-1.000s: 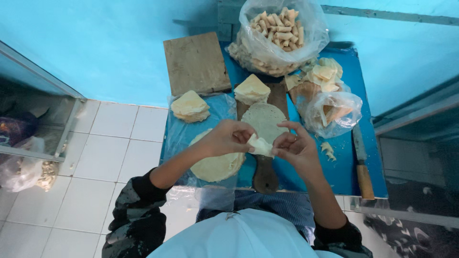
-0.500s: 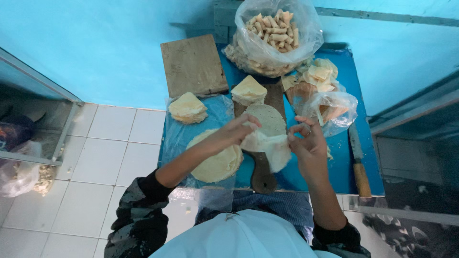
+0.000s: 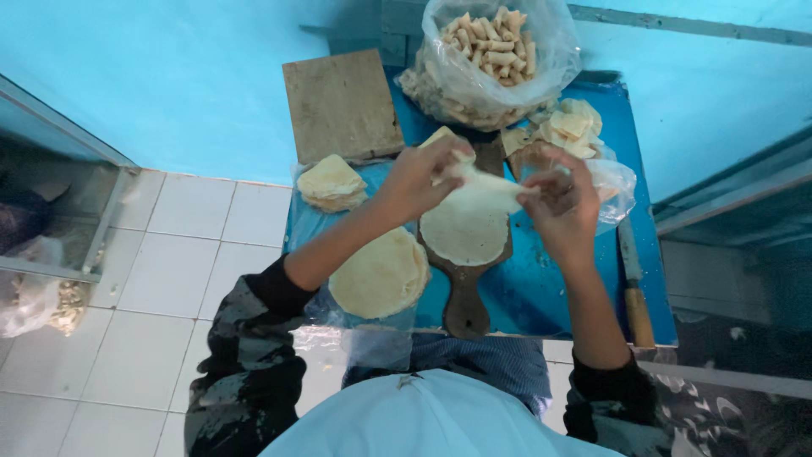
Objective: The person cuts round flat dough sheets into halves and quarters with a knife on a small paddle board, then folds the cut pieces by hand and stacks the folded pieces on the table. A bag of puffed snack pieces sits on the table beside the work area.
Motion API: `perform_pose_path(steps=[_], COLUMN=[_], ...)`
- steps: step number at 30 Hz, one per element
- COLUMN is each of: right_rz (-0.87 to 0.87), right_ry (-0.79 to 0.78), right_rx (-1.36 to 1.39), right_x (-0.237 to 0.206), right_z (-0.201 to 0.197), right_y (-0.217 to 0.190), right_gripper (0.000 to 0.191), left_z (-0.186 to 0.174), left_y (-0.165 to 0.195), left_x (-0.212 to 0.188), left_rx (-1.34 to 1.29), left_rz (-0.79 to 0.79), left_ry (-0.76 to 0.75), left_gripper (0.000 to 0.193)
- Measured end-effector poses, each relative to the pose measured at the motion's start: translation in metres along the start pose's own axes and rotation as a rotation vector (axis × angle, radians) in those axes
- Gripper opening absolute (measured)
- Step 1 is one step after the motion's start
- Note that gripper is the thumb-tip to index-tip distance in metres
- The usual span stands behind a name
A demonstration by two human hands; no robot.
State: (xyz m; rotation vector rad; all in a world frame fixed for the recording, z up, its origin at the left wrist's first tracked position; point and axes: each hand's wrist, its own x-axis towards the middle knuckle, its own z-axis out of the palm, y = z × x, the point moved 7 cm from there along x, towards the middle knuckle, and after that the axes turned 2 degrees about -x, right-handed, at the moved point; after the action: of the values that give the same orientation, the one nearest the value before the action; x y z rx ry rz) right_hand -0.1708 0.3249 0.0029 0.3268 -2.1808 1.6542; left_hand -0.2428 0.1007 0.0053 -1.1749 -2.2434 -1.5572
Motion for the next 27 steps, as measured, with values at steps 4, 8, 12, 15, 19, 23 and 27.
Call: perform_pose_path(steps=[4,8,12,15,19,23,27], right_rz=[-0.247,-0.029,-0.063,-0.108,0.020,0.020,-0.115], right_ry=[-0.006,-0.246,-0.271,-0.292,-0.307,-0.269,-0.275], right_rx=[-0.386,-0.445,-0.411,-0.407,-0.448,-0.398,-0.379], right_x=[-0.010,-0.032,-0.041,-0.039,-0.037,-0.043,-0.049], right_z=[0.012,0.033,0.039,0.046,0.049,0.043,0.044], right_y=[0.004,0.031,0.027,0.023,0.033,0.032,0.020], right_gripper=[0.051,0.048,0.057,0.063,0.056,0.054,0.056], left_z=[0.014,0.042,0.045,0.045,0.044,0.041,0.042], left_y=[-0.005,-0.026,-0.035,-0.029,-0.019,-0.009,-0.007], left_x=[-0.011,-0.052,-0.065,-0.063,-0.061,-0.065,-0.072], left_rx=[0.250,0.201,0.120,0.176,0.191,0.217,0.205], left_rz=[0.148,0.020,-0.018,-0.003,0.020,0.109,0.105], left_ry=[0.008,-0.189,-0.222,-0.225,-0.250,-0.258,-0.286], left_gripper=[0.042,0.039,0.039,0.039,0.038,0.039,0.039])
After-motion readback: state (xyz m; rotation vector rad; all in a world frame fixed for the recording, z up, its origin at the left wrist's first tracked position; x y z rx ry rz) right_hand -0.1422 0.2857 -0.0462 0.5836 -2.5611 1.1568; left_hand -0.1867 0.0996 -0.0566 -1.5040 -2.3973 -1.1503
